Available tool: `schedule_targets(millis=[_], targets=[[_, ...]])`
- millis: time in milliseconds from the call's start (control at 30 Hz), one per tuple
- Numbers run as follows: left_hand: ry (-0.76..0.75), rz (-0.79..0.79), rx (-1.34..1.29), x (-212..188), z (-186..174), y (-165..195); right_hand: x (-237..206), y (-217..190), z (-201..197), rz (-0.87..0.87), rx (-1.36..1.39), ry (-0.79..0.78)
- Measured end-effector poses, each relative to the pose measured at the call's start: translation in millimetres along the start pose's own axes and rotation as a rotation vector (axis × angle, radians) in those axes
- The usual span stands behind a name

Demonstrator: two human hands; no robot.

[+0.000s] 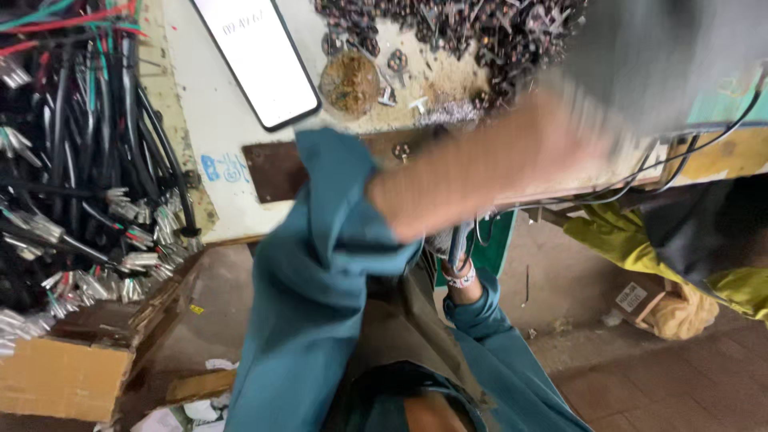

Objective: The person wearing gloves solders small electronic components with wires at a workbench, holding a soldering iron in one hand and wire or component in the other, repeating the soldering cycle on successive parts and setting finished pieces aside on the bench.

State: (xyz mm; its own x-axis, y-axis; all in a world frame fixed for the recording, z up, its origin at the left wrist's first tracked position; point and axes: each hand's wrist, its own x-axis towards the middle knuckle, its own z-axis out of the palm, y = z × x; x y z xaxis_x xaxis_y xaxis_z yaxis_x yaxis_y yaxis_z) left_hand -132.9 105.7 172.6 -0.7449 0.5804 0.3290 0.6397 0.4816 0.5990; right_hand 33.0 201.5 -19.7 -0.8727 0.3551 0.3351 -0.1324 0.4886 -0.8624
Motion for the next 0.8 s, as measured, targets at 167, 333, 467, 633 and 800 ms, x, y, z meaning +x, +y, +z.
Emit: schedule_targets(millis=[167,333,467,633,800], targets=[[0.170,0.074,-0.205,-89.2,59.6,31.6,-1.3,-4.5,-3.7,0.020,0.027,-0.022],[0.165,-0.174,-0.061,-223.0,32.8,-7.7,4.2,3.0,3.5,0.048,0.110,-0.060],[0.012,-0.721,0.917,-286.2,-29.3,-34.2,7.1,2.8,7.1,0.117,0.278,-0.086],[0.060,-1.074,0.983,-304.7,-71.6,-58.9,4.3,-4.6,6.8,0.197,0.361,-0.083],[0.205,-1.111,0.824,-315.5,-56.2,-83.6,4.6,-4.1,6.7,0.176,0.296,-0.050]])
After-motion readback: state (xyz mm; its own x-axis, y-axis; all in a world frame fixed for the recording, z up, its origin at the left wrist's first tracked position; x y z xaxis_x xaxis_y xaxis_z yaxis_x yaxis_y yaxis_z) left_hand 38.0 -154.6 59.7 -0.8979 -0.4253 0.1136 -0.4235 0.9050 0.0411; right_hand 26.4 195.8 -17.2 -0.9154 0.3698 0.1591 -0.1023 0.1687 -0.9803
